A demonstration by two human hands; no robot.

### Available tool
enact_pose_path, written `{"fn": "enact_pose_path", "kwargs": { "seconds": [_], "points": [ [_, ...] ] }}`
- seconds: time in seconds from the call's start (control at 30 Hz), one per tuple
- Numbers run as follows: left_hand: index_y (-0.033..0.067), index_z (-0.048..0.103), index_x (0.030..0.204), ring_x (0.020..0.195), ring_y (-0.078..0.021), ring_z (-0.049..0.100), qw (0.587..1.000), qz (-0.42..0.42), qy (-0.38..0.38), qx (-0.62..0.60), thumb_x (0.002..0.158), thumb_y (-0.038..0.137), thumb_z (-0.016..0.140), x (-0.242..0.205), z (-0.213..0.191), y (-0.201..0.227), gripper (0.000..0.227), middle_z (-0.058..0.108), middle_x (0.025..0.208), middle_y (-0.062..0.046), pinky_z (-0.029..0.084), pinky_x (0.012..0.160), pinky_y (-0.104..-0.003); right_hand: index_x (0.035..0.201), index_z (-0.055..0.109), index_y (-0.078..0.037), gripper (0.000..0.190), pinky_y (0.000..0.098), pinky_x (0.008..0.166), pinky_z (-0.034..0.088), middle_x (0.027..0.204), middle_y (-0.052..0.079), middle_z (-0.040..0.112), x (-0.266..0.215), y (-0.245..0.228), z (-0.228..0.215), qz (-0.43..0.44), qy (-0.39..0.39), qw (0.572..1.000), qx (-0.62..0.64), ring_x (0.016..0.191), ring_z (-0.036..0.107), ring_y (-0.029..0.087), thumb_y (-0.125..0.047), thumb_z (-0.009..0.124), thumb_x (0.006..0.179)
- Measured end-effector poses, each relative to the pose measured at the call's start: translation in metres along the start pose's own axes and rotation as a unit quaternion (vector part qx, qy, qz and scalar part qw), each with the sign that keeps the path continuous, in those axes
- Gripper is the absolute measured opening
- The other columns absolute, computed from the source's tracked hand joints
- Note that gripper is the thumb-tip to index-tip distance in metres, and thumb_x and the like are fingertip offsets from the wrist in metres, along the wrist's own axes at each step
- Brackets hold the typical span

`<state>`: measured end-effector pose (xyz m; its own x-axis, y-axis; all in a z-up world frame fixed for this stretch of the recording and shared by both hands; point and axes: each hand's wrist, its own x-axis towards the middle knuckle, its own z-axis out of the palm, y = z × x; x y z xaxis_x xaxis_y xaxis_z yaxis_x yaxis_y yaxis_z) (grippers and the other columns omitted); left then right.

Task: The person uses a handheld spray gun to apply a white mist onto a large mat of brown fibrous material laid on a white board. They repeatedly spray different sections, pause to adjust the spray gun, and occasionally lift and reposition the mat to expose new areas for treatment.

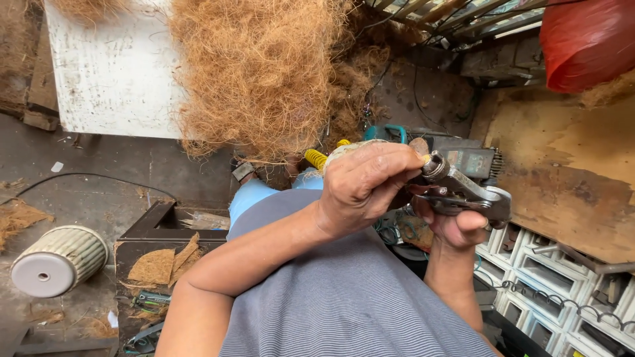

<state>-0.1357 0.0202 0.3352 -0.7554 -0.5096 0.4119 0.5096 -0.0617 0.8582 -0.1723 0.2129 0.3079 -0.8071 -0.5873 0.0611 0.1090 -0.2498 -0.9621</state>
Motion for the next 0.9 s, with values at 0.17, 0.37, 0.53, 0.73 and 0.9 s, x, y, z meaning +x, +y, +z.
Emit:
{"fn": "enact_pose_path", "kwargs": {
  "seconds": [0.17, 0.37, 0.53, 0.73, 0.9],
  "points": [
    [0.0088, 0.073, 0.102, 0.087, -0.0269, 0.075, 0.999, -0.003, 0.011, 0.036, 0.093, 0.008, 0.071, -0.002, 0.001, -0.002, 0.01, 0.074, 0.097, -0.009, 0.062, 0.075, -0.038, 0.068, 0.061, -0.001, 0.088, 0.0145, 0.038, 0.032, 0.049, 0.0, 0.051, 0.014, -0.008, 0.012, 0.0, -0.041, 0.999, -0.015, 0.038, 0.042, 0.006, -0.085, 0.041, 0.083],
    [0.0116, 0.072, 0.112, 0.092, -0.0264, 0.074, 0.999, -0.016, -0.007, 0.046, 0.096, 0.011, 0.068, -0.001, -0.003, -0.003, 0.017, 0.074, 0.102, -0.008, 0.063, 0.079, -0.038, 0.072, 0.061, 0.0, 0.087, 0.0157, 0.038, 0.033, 0.051, -0.001, 0.049, 0.017, -0.01, 0.016, 0.008, -0.043, 0.999, -0.015, 0.039, 0.045, 0.007, -0.085, 0.042, 0.084],
    [0.0102, 0.069, 0.118, 0.097, -0.0306, 0.073, 0.999, -0.024, -0.036, 0.014, 0.101, 0.012, 0.062, 0.002, -0.004, -0.002, 0.019, 0.072, 0.105, -0.012, 0.062, 0.082, -0.043, 0.077, 0.06, 0.004, 0.086, 0.0197, 0.037, 0.037, 0.054, 0.004, 0.05, 0.015, -0.009, 0.015, 0.002, -0.023, 1.0, -0.011, 0.043, 0.053, 0.011, -0.081, 0.046, 0.086],
    [0.0089, 0.068, 0.117, 0.088, -0.0175, 0.072, 0.979, -0.152, -0.079, -0.115, 0.1, 0.017, 0.061, 0.012, -0.016, -0.001, 0.021, 0.074, 0.093, -0.007, 0.059, 0.081, -0.036, 0.065, 0.057, -0.002, 0.085, 0.0179, 0.038, 0.034, 0.05, 0.002, 0.05, 0.016, -0.008, 0.009, 0.012, -0.05, 0.998, 0.033, 0.04, 0.046, 0.01, -0.084, 0.047, 0.083],
    [0.0111, 0.07, 0.105, 0.085, -0.0238, 0.074, 0.98, -0.136, -0.129, -0.073, 0.097, 0.01, 0.063, 0.03, -0.026, 0.005, 0.011, 0.073, 0.089, -0.01, 0.058, 0.076, -0.037, 0.067, 0.061, 0.0, 0.088, 0.0165, 0.037, 0.033, 0.047, 0.002, 0.049, 0.008, 0.0, 0.0, 0.017, -0.04, 0.999, 0.019, 0.037, 0.045, 0.01, -0.085, 0.045, 0.083]
  ]
}}
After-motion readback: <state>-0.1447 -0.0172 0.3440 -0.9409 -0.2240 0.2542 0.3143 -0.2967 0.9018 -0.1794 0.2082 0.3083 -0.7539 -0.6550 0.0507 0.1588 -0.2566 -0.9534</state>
